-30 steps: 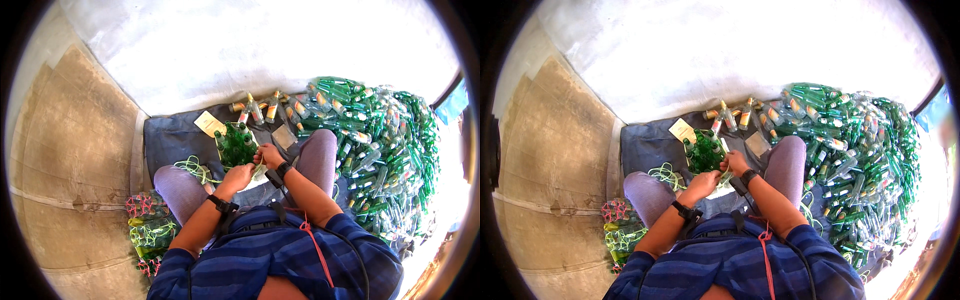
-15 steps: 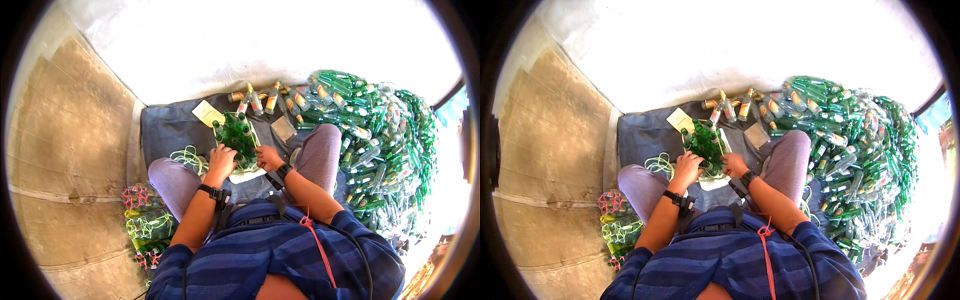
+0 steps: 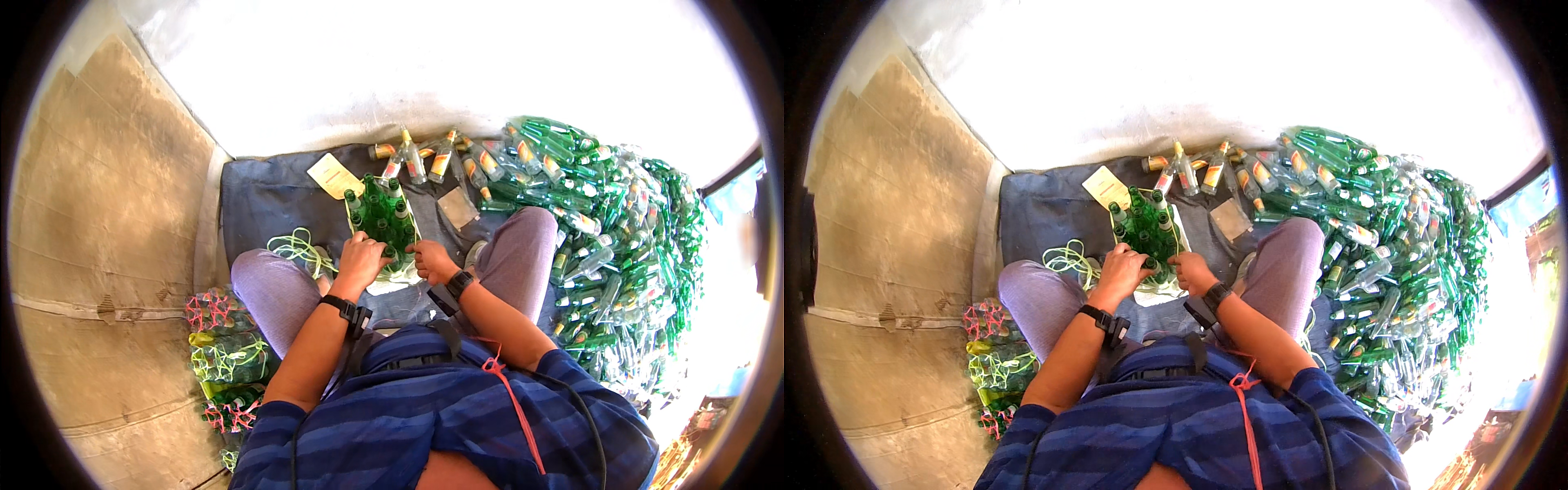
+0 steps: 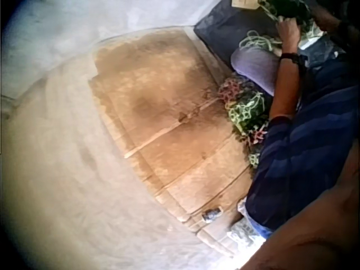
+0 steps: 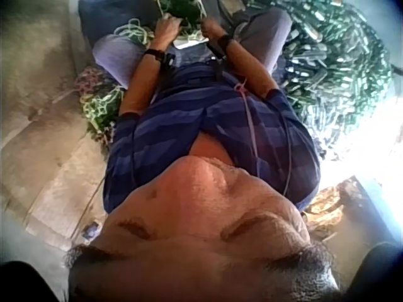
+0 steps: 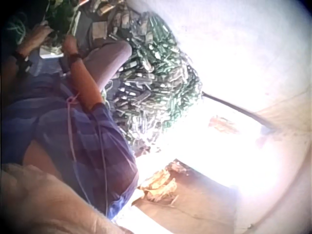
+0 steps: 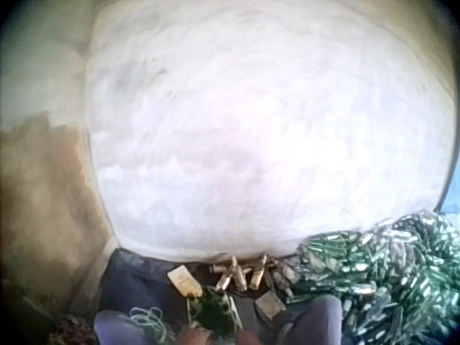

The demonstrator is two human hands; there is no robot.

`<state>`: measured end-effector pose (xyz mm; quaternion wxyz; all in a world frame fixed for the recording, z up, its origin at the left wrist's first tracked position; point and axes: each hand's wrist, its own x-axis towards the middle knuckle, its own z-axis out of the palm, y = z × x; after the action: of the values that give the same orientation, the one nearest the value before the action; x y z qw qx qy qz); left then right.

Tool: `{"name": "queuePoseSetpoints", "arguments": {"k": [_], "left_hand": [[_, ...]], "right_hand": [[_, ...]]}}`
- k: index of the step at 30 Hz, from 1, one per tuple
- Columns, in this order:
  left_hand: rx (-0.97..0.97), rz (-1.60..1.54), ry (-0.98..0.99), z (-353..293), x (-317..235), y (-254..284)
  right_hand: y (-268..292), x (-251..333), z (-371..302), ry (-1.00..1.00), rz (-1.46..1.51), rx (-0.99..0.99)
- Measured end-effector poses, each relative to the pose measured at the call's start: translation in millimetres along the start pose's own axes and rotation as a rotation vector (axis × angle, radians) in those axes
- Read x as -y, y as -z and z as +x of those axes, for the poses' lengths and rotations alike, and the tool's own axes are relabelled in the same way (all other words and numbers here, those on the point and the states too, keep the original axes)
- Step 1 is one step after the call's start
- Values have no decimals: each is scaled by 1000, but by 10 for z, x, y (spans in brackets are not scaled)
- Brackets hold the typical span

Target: The person sits on a tarp and ties green glass bottles together using a yellow string. They pick up bottles from a pile, arrange them in a small group, and wrap the string around them to secure them.

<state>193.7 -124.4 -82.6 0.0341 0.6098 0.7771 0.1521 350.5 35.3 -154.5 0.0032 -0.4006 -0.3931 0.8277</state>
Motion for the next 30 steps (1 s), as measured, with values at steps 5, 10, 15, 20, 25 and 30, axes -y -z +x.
{"name": "queuePoseSetpoints", "arguments": {"k": [5,10,15,20,25,30], "left_hand": [[-36,-8,16,-19,-69,-19],[-98,-40,19,-31,-86,-86],[-130,-48,42,-47,-65,-150],[-202,-83,-5,43,-60,-242],[-197,-56,18,69,-38,-175],[-322,-55,0,78,-112,-126]], "right_hand": [[-36,-153,33,223,-360,-172],[2,-262,68,764,-1060,-390],[-205,-124,-225,649,-1102,-369],[-295,-142,-157,764,-1165,-457],[-346,-124,-370,674,-1286,-452],[-521,-53,-589,674,-1654,-321]]}}
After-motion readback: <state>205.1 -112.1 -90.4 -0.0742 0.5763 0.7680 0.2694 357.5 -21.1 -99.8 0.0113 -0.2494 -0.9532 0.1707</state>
